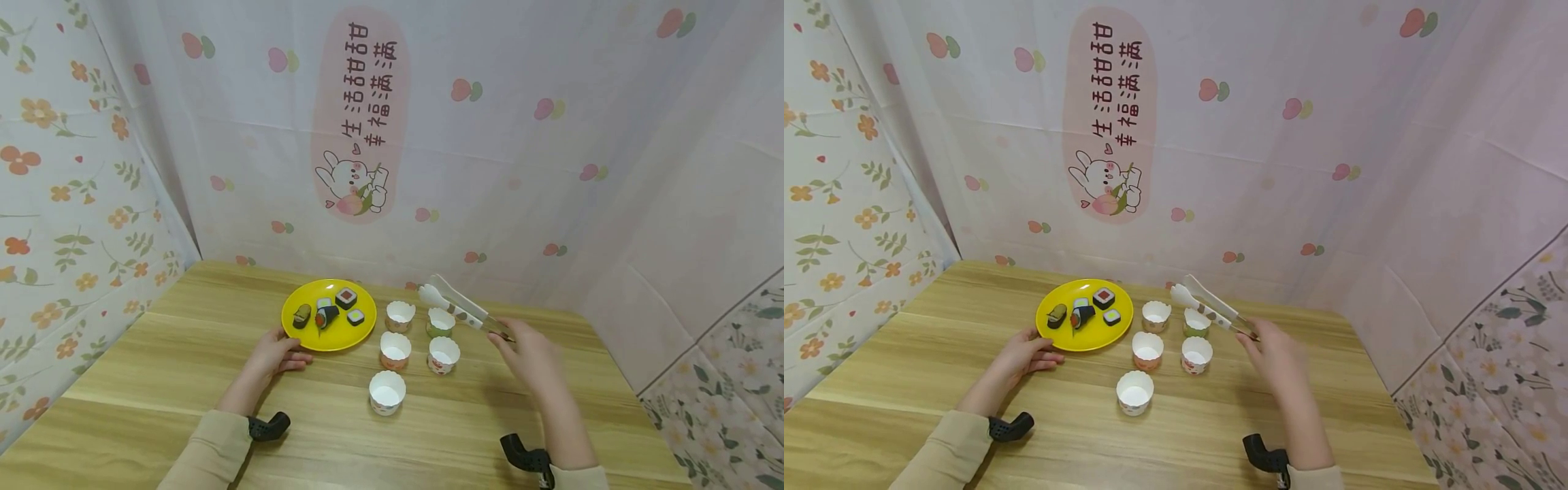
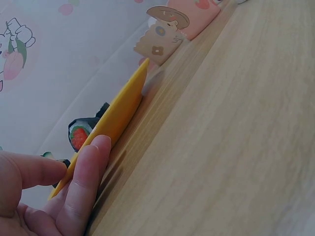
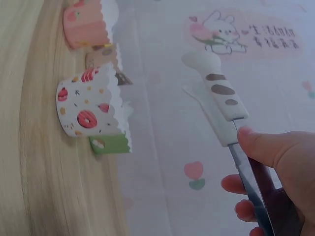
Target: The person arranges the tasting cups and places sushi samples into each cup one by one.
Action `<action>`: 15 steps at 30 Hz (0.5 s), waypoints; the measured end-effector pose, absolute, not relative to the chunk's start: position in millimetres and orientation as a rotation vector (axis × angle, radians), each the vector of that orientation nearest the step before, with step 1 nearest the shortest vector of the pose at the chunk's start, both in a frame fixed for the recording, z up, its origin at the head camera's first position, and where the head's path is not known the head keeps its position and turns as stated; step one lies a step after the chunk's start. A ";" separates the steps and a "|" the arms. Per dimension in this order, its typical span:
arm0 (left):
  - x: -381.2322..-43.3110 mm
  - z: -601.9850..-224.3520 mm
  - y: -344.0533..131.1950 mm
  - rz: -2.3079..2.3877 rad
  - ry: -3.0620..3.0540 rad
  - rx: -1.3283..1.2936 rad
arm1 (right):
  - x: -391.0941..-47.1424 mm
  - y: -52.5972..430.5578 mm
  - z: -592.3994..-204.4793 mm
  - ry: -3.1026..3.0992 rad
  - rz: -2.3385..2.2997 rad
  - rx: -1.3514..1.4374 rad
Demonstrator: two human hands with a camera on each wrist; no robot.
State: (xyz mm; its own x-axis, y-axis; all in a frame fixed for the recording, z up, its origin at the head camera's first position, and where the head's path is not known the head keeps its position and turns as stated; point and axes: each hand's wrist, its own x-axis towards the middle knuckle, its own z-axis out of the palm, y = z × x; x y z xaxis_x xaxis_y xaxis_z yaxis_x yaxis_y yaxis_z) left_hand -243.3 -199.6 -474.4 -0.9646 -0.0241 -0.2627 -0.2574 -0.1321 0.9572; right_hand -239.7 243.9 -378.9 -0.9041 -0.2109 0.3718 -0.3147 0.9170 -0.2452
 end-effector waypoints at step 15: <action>-242.2 -473.6 -198.9 2.226 1.972 -0.329 | -230.9 213.2 -381.0 -2.675 0.372 0.471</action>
State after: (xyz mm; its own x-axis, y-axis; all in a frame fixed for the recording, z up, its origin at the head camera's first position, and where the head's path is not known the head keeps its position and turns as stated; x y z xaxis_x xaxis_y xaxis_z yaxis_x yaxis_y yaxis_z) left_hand -242.2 -198.9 -473.6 -0.9648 -0.0334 -0.2610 -0.2550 -0.1250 0.9588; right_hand -230.9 213.2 -381.0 -0.8644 -0.2694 0.4246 -0.3751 0.9078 -0.1877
